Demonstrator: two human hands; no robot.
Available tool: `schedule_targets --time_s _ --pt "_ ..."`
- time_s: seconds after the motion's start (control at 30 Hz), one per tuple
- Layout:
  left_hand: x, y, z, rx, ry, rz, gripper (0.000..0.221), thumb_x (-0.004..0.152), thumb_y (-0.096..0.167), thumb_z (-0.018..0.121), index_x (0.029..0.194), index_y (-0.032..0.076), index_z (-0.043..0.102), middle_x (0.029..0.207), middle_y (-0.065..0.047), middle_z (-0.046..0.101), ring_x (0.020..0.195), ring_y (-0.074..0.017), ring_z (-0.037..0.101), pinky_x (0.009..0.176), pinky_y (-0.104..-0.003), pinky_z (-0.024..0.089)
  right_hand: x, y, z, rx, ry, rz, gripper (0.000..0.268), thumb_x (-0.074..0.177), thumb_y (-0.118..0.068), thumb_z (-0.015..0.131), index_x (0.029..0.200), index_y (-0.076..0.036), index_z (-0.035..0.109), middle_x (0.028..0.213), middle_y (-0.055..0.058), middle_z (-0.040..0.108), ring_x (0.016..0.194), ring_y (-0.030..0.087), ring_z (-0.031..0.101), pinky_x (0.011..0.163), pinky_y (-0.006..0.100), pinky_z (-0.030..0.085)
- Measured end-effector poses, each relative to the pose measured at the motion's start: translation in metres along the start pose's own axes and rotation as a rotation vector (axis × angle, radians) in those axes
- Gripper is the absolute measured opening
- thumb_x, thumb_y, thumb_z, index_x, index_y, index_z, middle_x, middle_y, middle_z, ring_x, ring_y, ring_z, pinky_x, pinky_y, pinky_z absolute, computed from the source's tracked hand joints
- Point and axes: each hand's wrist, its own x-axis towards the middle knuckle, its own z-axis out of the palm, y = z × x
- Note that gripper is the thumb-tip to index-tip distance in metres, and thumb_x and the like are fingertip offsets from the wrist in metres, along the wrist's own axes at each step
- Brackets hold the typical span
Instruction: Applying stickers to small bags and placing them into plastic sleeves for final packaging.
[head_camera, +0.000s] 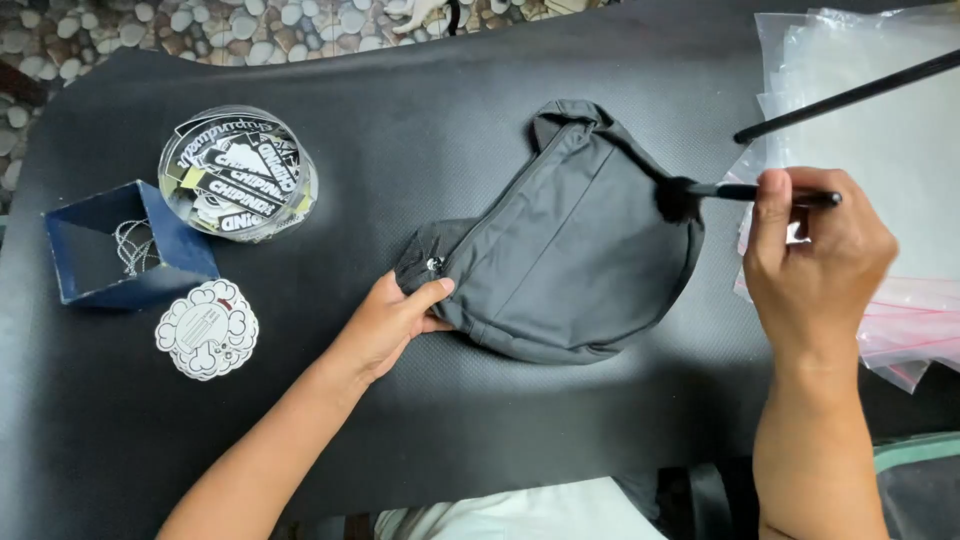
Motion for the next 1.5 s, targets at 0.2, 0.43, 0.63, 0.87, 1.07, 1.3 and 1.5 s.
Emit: schedule_targets --time_s 0.2,0.43,0.63,0.87,1.07,1.3,1.5 --pt "-0.002 0.003 0.006 0.084 0.029 -0.017 0.054 0.085 0.013 0.071 0.137 0.007 0.060 0.129 -0.013 0.073 0.117 -0.0237 0.070 0.095 -0.044 0.062 0.016 -0.047 -0.008 0.635 -0.600 0.356 0.054 0.109 -0.026 0.054 0.064 -0.004 0.074 0.099 0.003 0.073 0.088 0.011 0.070 0.080 0.025 0.052" --pt "0.011 -0.016 -0.001 0.043 0.048 0.094 0.060 0.089 0.009 0.077 0.141 -0.006 0.052 0.125 -0.025 0.068 0.104 -0.0346 0.071 0.080 -0.051 0.065 0.005 -0.073 0.025 0.754 -0.283 0.054 0.012 0.100 -0.016 0.070 0.105 -0.007 0.077 0.091 0.010 0.077 0.086 0.032 0.075 0.085 0.039 0.056" --pt "0.006 -0.008 0.010 0.082 0.044 0.126 0.068 0.082 0.007 0.084 0.140 -0.003 0.051 0.123 -0.023 0.068 0.102 -0.0337 0.072 0.075 -0.048 0.066 0.010 -0.016 0.033 0.011 -0.125 -0.178 0.018 0.107 -0.012 0.074 0.124 -0.014 0.078 0.099 0.008 0.070 0.082 0.031 0.069 0.079 0.043 0.053" --pt "-0.013 0.028 0.018 0.795 -0.023 0.381 0.039 0.089 0.028 0.071 0.125 0.015 0.065 0.098 0.003 0.072 0.083 -0.0104 0.059 0.083 -0.027 0.049 0.004 0.001 0.046 0.397 -0.168 0.385 0.016 0.117 -0.020 0.046 0.122 -0.008 0.056 0.120 0.008 0.069 0.105 0.022 0.066 0.092 0.035 0.047" --pt "-0.043 0.070 0.028 1.175 -0.468 1.110 0.056 0.074 -0.013 0.062 0.127 0.006 0.064 0.131 -0.010 0.072 0.120 -0.0291 0.071 0.105 -0.039 0.054 -0.008 0.032 0.066 0.837 0.054 0.859 0.020 0.107 -0.044 0.049 0.113 -0.025 0.049 0.117 0.001 0.065 0.101 0.009 0.061 0.089 0.023 0.050" --pt "-0.027 0.125 0.024 1.204 -0.451 1.542 0.031 0.100 -0.009 0.063 0.127 0.004 0.068 0.147 -0.033 0.050 0.145 -0.0524 0.046 0.125 -0.066 0.043 -0.063 0.058 0.009 1.270 0.363 0.330 0.048 0.106 -0.066 0.043 0.120 -0.020 0.040 0.087 0.011 0.051 0.066 0.028 0.049 0.069 0.039 0.047" --pt "0.068 0.115 0.001 1.051 -0.265 1.330 0.029 0.104 0.006 0.074 0.131 0.018 0.072 0.160 -0.017 0.041 0.148 -0.0355 0.049 0.118 -0.048 0.047 -0.079 0.018 -0.030 1.125 -0.327 -0.626 0.036 0.098 -0.034 0.064 0.120 -0.007 0.057 0.090 0.018 0.068 0.082 0.035 0.073 0.078 0.046 0.066"
